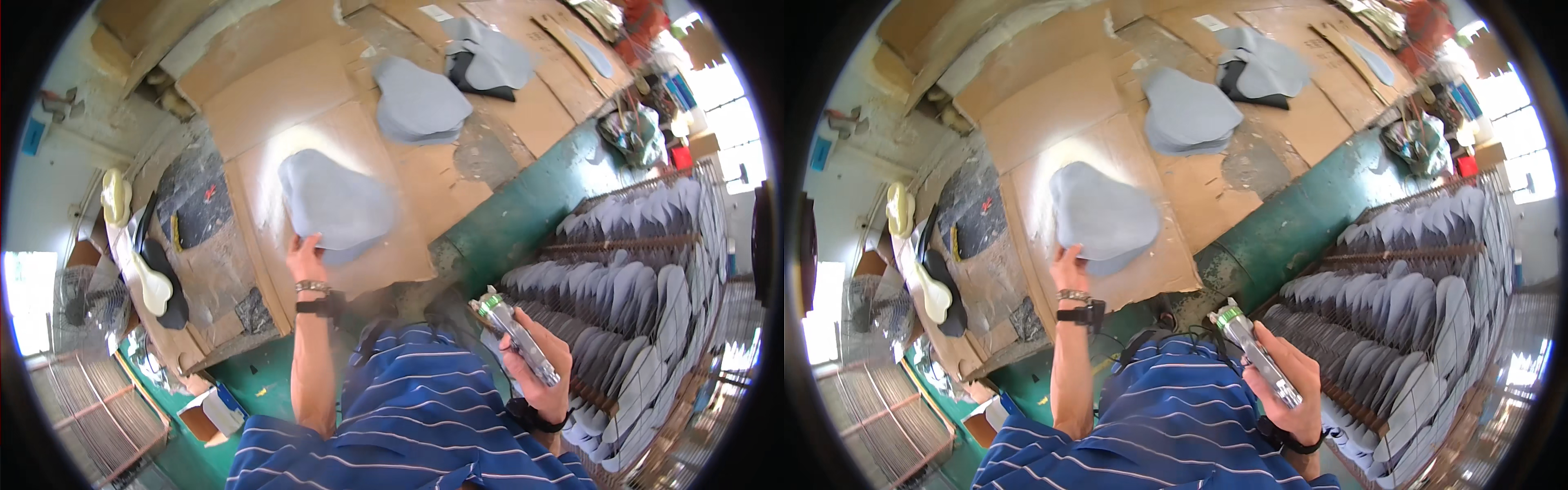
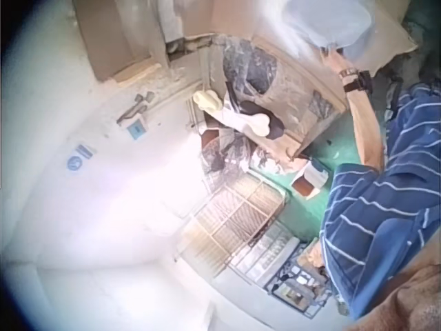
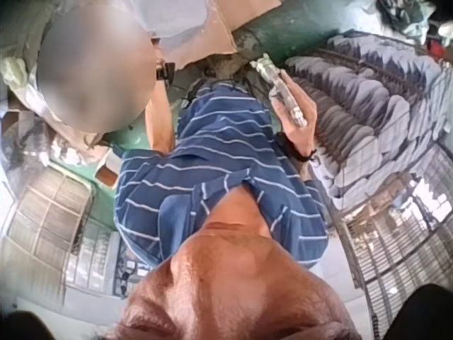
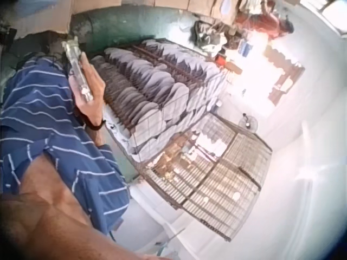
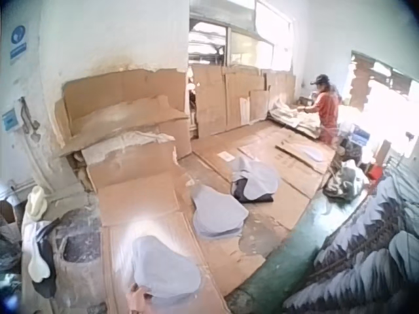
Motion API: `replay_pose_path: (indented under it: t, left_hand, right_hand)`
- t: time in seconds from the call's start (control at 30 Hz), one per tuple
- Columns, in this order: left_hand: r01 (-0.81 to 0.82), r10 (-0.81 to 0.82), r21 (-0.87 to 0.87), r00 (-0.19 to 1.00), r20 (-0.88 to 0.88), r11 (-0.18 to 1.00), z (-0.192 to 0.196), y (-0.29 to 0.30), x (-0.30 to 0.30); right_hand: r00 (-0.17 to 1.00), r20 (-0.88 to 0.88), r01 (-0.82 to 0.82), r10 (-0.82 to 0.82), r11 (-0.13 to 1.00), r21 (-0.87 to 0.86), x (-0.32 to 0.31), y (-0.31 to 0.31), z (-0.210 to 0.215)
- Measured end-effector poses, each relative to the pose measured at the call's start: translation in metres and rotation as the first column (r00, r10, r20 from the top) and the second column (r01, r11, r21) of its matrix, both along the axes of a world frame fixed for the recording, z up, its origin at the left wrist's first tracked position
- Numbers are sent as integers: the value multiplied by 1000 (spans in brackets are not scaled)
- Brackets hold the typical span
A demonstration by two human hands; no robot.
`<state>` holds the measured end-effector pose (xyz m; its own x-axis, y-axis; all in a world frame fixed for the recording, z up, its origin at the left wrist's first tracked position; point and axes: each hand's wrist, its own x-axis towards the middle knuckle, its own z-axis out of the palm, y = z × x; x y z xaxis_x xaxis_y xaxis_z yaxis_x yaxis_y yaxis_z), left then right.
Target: The person repeatedly picks up grey shoe insoles from a metal rack, places them on a cardboard workbench, and sprays them with a handheld spray gun. After spraying, the person flips the insole to treat the other side and then returns it to the rack. This process is repeated for multiple insoles throughout the video.
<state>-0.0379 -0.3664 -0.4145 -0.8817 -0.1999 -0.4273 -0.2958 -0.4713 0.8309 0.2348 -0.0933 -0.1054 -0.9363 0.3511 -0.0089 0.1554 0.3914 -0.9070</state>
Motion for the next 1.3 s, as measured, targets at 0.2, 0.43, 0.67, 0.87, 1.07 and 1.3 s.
replay_pose_path:
  t: [0.2,0.43,0.67,0.87,1.07,1.3]
  left_hand:
    - [265,-187,98,854,-486,959,196,43,-25]
    - [347,-300,-33,756,-582,937,321,100,-6]
    - [691,-380,100,506,-774,716,367,271,17]
    - [999,-660,-18,11,-751,38,455,428,103]
    - [728,-439,40,-367,-820,-684,499,588,337]
    - [226,-192,103,-416,-889,-969,522,631,545]
  right_hand:
    - [1000,-7,-4,3,999,-39,33,9,-6]
    - [964,-261,-60,45,997,-52,72,46,-49]
    - [936,-328,98,-131,989,-115,108,69,-68]
    - [917,-329,155,-225,962,-226,118,81,-82]
    - [771,-491,395,-406,909,-133,153,94,-90]
    - [746,-366,538,-556,827,-160,178,98,-104]
